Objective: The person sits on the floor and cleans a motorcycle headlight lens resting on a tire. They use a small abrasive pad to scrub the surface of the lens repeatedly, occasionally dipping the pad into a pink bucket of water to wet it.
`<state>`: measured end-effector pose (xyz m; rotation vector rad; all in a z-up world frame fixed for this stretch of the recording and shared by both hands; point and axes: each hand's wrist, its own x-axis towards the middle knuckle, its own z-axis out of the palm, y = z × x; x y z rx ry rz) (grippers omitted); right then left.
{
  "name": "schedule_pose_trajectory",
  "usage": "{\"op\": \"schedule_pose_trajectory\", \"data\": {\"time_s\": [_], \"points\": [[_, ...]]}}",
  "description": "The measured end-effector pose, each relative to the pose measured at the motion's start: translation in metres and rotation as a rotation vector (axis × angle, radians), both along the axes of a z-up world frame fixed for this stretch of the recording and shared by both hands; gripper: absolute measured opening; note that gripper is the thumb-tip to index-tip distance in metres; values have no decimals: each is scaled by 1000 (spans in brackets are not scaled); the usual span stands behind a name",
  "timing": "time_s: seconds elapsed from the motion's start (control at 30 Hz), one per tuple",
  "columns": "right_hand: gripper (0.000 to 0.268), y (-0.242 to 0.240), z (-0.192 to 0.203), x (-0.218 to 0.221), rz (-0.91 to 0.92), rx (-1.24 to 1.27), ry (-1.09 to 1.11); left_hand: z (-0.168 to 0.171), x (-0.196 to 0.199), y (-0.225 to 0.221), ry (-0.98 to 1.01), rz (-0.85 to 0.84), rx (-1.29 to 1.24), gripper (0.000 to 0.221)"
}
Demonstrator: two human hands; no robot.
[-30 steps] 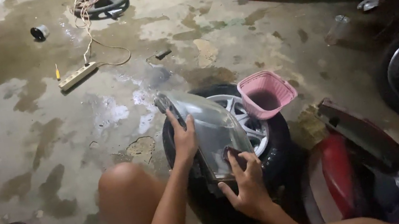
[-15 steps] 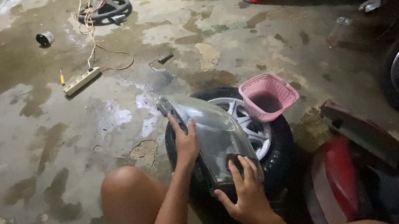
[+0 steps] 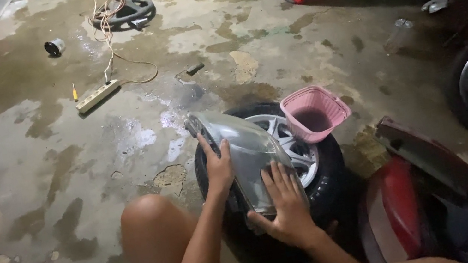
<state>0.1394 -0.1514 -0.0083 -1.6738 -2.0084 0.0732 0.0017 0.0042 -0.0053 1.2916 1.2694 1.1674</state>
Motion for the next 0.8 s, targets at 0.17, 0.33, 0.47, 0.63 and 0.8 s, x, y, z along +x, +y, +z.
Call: {"op": "schedule_pose_trajectory", "data": {"time_s": [0.17,0.33,0.47,0.63,0.8], "points": [[101,50,36,10,-24,-110,178,4,-4,4,-5,-68,-112,88],[89,31,48,11,-7,-181,219,6,-4,1,-12,-68,-107,89],[55,-6,43,8,79,-79,176,4,-1,0,21,-1,-18,86],[31,-4,51,12,46,-22,314,0,3,4,-8,-10,34,86],[17,7,42,10,-96,152,359,7,0,-1,11,8,-28,87]]}}
